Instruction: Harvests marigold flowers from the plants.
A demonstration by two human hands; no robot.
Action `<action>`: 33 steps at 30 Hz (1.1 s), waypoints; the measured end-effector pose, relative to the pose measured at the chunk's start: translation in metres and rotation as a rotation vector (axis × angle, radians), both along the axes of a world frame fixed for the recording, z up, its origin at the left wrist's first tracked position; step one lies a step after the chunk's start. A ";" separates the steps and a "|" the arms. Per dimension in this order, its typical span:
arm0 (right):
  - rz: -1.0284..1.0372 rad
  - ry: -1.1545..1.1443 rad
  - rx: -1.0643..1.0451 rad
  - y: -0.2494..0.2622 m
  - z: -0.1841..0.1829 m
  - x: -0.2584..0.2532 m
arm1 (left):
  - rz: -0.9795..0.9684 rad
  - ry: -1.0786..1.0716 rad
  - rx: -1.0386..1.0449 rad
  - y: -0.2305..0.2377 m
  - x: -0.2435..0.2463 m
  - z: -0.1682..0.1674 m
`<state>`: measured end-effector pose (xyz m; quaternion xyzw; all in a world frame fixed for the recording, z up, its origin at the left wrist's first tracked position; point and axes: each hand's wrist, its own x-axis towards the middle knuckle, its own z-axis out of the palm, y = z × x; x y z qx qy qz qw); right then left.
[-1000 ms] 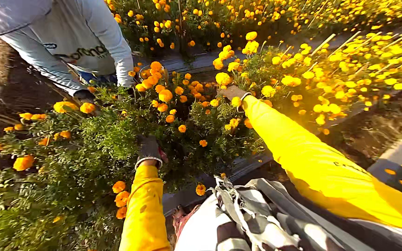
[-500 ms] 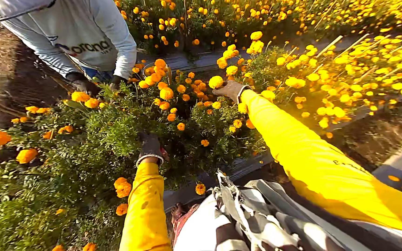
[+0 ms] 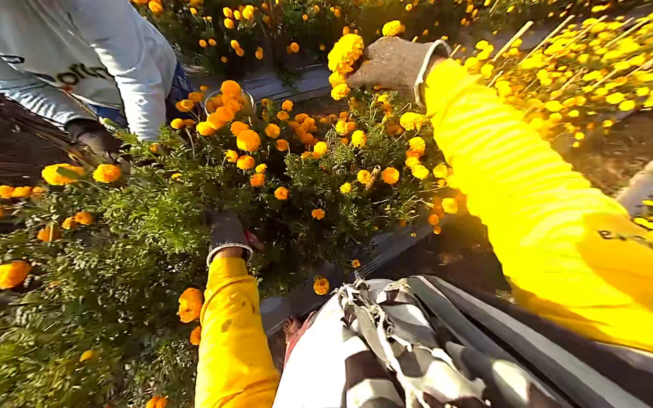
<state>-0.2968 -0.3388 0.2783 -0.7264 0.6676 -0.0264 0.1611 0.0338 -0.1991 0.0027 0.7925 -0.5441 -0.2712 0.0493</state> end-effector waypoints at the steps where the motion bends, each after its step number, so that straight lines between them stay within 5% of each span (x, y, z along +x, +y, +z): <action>1: 0.041 0.018 0.007 0.020 0.003 -0.005 | 0.017 0.003 -0.010 0.001 0.000 0.000; 6: -0.165 0.099 0.183 0.148 -0.050 -0.059 | -0.060 -0.099 -0.030 0.002 0.006 -0.003; 9: -0.352 0.009 0.412 0.244 -0.143 -0.119 | -0.198 -0.213 -0.029 -0.002 0.014 -0.009; 13: -0.636 -0.082 0.633 0.377 -0.274 -0.172 | -0.122 -0.080 -0.081 -0.009 0.022 -0.016; 16: -0.879 -0.071 0.794 0.436 -0.300 -0.163 | 0.061 0.094 -0.122 -0.014 0.026 -0.024; 18: -0.973 -0.206 1.118 0.439 -0.271 -0.166 | -0.201 -0.094 -0.116 -0.043 0.077 -0.071; 20: -1.112 -0.213 0.919 0.482 -0.314 -0.187 | -0.695 -0.325 -0.212 -0.096 0.159 -0.143; 22: -1.263 -0.243 0.804 0.516 -0.349 -0.214 | -0.890 -0.340 -0.351 -0.114 0.176 -0.154; 23: -1.305 -0.252 0.761 0.524 -0.356 -0.226 | -0.804 -0.263 -0.266 -0.094 0.145 -0.119; 25: -1.317 -0.249 0.682 0.522 -0.350 -0.241 | -0.280 0.097 -0.097 -0.028 0.040 -0.025; 27: -1.297 -0.248 0.590 0.498 -0.328 -0.249 | 0.038 0.433 -0.080 0.010 -0.025 0.026; 30: -1.182 -0.213 0.332 0.437 -0.297 -0.262 | -0.001 0.579 0.058 0.038 -0.055 0.049; 33: -0.958 -0.279 0.063 0.342 -0.253 -0.262 | 0.028 0.495 0.083 0.067 -0.061 0.031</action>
